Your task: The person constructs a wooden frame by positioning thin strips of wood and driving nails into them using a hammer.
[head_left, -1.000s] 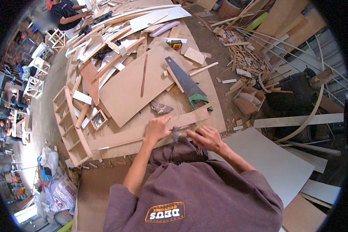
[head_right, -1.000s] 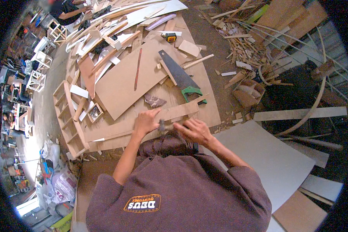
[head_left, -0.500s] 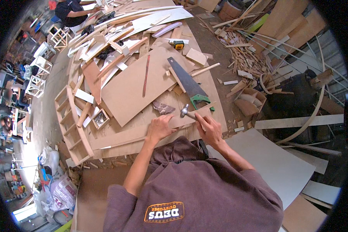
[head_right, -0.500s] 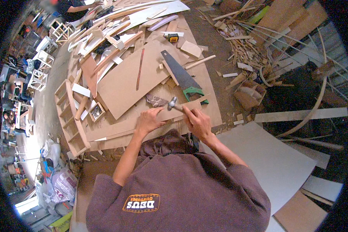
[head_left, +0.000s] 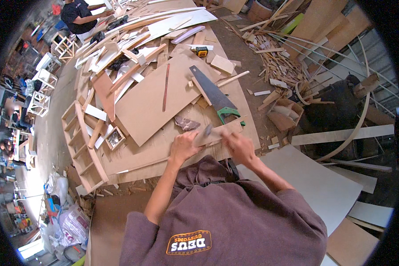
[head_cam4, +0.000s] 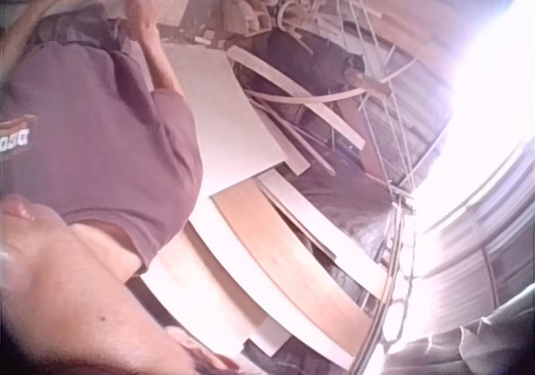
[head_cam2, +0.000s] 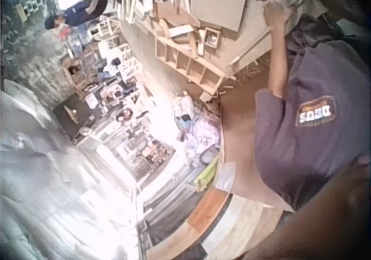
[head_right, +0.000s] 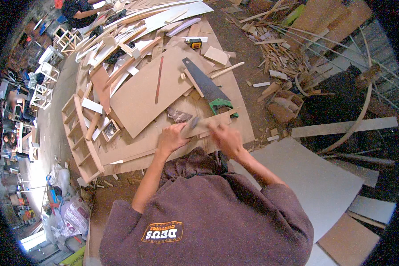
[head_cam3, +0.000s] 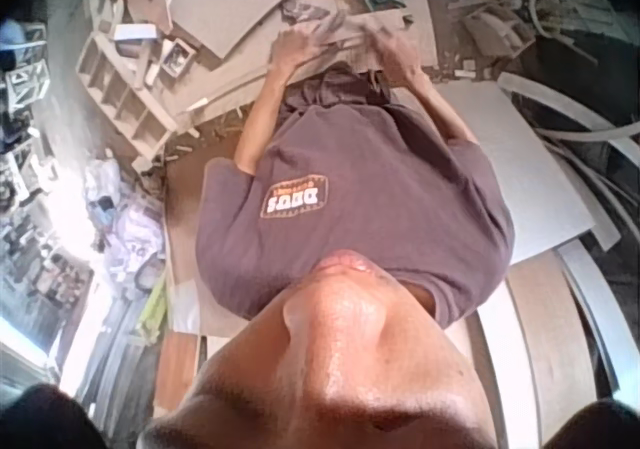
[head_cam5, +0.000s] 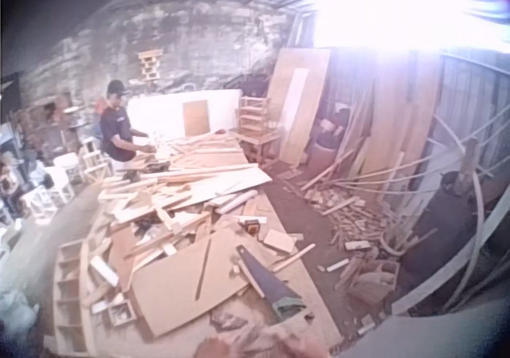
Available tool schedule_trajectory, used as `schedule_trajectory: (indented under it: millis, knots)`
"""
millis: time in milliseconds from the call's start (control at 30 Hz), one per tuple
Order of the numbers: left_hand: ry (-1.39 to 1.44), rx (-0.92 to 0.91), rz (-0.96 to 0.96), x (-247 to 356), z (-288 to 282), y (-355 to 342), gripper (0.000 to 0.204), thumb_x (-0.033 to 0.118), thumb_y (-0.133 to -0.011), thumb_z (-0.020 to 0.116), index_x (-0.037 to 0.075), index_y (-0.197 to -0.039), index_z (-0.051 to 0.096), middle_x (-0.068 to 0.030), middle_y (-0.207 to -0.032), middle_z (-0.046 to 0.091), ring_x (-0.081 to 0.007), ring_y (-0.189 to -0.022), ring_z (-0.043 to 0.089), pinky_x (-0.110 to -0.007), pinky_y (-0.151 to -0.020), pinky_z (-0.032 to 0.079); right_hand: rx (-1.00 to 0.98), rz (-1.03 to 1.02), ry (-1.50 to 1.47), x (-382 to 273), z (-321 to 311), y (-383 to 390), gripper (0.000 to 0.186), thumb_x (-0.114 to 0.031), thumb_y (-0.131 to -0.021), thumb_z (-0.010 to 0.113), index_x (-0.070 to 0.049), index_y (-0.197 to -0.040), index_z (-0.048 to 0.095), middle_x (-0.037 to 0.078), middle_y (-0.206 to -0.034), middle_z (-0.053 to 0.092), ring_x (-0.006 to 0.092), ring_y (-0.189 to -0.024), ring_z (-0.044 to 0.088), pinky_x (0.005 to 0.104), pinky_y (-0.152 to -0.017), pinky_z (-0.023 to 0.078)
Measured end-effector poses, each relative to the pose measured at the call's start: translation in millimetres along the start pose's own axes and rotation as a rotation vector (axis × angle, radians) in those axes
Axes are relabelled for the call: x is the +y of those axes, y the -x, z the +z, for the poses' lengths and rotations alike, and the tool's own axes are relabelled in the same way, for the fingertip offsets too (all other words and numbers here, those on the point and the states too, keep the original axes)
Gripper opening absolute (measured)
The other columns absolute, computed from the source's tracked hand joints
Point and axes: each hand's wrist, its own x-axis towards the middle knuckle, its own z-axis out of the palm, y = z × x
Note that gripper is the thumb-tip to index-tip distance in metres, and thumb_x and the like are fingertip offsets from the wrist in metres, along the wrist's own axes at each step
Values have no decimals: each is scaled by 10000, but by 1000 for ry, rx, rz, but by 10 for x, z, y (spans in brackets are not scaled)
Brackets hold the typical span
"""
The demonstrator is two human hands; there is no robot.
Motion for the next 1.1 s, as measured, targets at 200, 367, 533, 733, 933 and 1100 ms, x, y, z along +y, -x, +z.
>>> schedule_trajectory:
  millis: [200, 367, 533, 733, 933, 1100]
  knots:
    - [14, 30, -14, 151, -109, -36, 670, 493, -721, 860, 79, -1212, 670, -160, -1040, 722, -322, -980, 710, -433, -849, 572, 260, 295, -387, -95, -189, -213, 322, -261, -1054, 553, -67, -1305, 610, 195, -976, 702, 358, -798, 693, 442, -661, 522]
    - [62, 97, 57, 102, -83, -16, 675, 525, -725, 859, 95, -1209, 668, -149, -1072, 729, -326, -979, 715, -434, -841, 574, -72, 549, -655, -48, -168, -331, 388, -350, -1066, 548, -1, -1216, 631, 190, -904, 691, 287, -784, 687, 403, -714, 508]
    - [109, 83, 13, 89, -81, -43, 644, 538, -727, 859, 90, -1148, 668, -143, -1032, 735, -336, -961, 719, -443, -827, 576, -294, 405, -603, 335, -126, -552, 427, -394, -1045, 580, 17, -1127, 663, 176, -835, 690, 263, -766, 685, 408, -692, 508]
    - [104, 181, -41, 101, -78, -42, 461, 494, -833, 789, 68, -989, 707, -144, -929, 720, -329, -871, 704, -443, -791, 564, -512, 163, -507, 529, -264, -948, 430, -406, -1039, 580, 1, -1016, 718, 173, -783, 690, 340, -705, 651, 446, -664, 481]
    - [55, 388, -131, 68, 109, -34, 294, 340, -961, 686, 68, -856, 723, -117, -757, 695, -288, -753, 679, -415, -770, 519, -334, -137, -283, 649, -240, -1130, 315, -332, -999, 630, -62, -1130, 726, 164, -943, 730, 435, -818, 665, 493, -743, 532]
    - [-61, 428, -294, 167, 164, -17, 259, 322, -966, 683, 93, -848, 711, -81, -676, 682, -260, -716, 675, -398, -784, 469, -384, -188, -194, 443, -409, -1142, 335, -295, -1000, 625, -95, -1262, 683, 152, -1049, 705, 399, -876, 690, 465, -766, 556]
